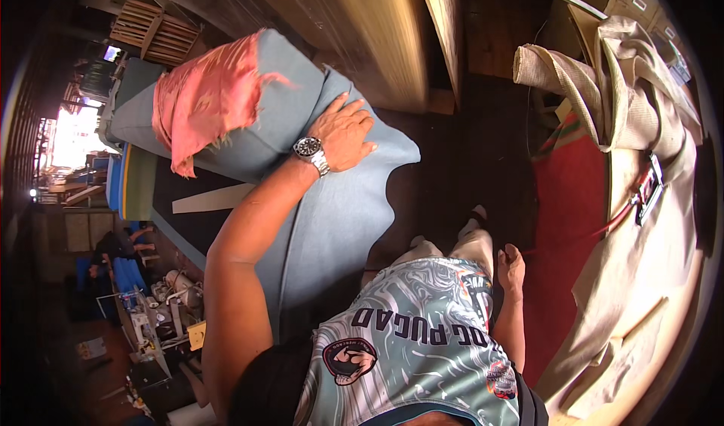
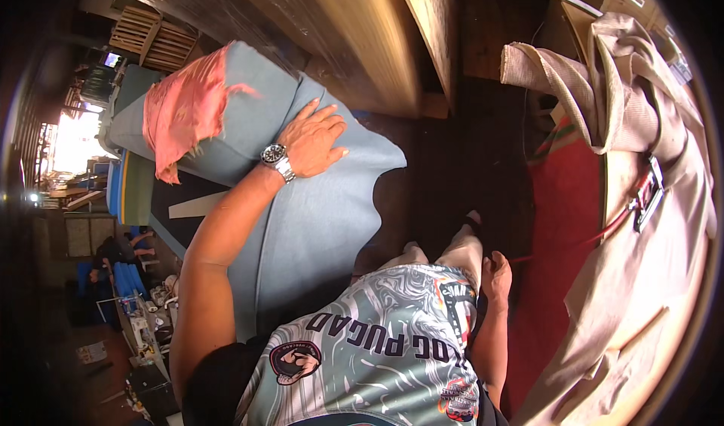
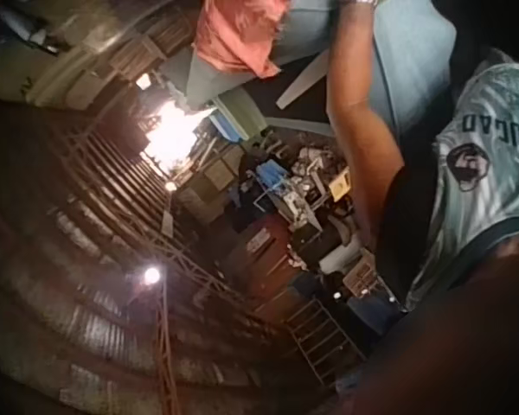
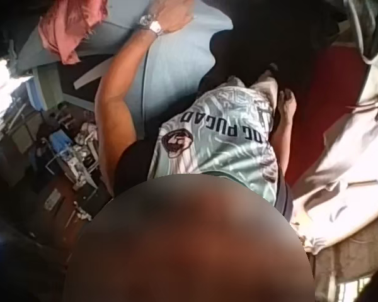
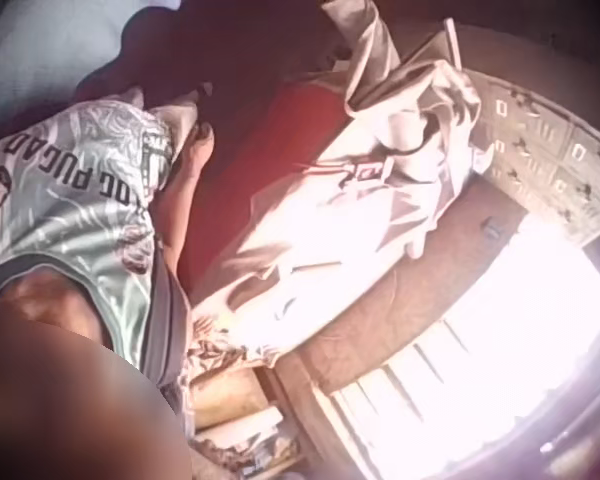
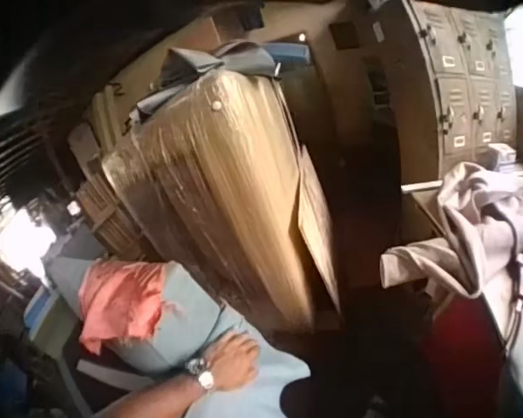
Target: The recorder is attaching fabric to the arm of a sofa using a pneumatic staple gun.
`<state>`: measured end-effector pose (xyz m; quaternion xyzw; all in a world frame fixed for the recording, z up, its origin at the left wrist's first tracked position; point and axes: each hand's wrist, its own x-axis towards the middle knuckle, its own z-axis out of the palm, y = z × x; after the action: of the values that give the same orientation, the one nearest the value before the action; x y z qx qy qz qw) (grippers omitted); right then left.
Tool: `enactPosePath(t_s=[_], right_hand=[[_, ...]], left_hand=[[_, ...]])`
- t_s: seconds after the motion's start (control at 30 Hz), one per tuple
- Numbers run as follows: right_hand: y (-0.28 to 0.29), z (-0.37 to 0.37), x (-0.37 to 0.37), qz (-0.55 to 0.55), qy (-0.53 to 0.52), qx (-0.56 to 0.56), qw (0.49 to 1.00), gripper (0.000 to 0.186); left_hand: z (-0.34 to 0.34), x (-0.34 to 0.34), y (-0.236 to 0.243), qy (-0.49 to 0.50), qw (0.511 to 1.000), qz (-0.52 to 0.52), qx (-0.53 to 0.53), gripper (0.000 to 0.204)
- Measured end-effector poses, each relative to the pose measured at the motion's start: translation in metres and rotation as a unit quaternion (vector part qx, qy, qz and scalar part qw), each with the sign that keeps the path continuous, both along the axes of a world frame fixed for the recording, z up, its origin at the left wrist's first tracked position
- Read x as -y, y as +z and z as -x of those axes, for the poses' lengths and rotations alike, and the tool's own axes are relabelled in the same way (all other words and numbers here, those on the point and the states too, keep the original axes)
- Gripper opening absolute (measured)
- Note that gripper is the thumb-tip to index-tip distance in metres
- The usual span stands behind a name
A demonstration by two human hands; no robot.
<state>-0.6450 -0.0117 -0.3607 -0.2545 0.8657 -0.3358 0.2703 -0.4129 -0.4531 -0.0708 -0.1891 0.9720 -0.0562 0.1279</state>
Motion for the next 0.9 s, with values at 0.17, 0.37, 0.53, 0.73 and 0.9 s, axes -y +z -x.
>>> enactPosePath(t_s=[0.17,0.37,0.53,0.73,0.9], right_hand=[[-0.034,0.056,0.030,-0.050,0.150,-0.028,0.987,0.023],[-0.070,0.082,0.079,-0.001,0.161,0.123,0.979,0.035],[-0.076,0.047,0.097,0.041,0.172,0.187,0.966,0.034],[-0.079,0.026,0.083,-0.059,0.064,0.295,0.951,0.033],[-0.104,-0.002,0.124,-0.119,0.040,0.359,0.925,0.033]], left_hand=[[0.058,0.010,0.001,0.131,0.989,-0.052,0.051,0.031],[0.170,0.040,-0.071,0.093,0.975,-0.181,0.087,0.048],[0.210,0.016,-0.242,0.068,0.958,-0.088,0.265,0.079],[0.152,0.009,-0.387,0.093,0.897,-0.104,0.419,0.026],[0.130,0.037,-0.424,0.092,0.924,-0.140,0.345,0.028]])
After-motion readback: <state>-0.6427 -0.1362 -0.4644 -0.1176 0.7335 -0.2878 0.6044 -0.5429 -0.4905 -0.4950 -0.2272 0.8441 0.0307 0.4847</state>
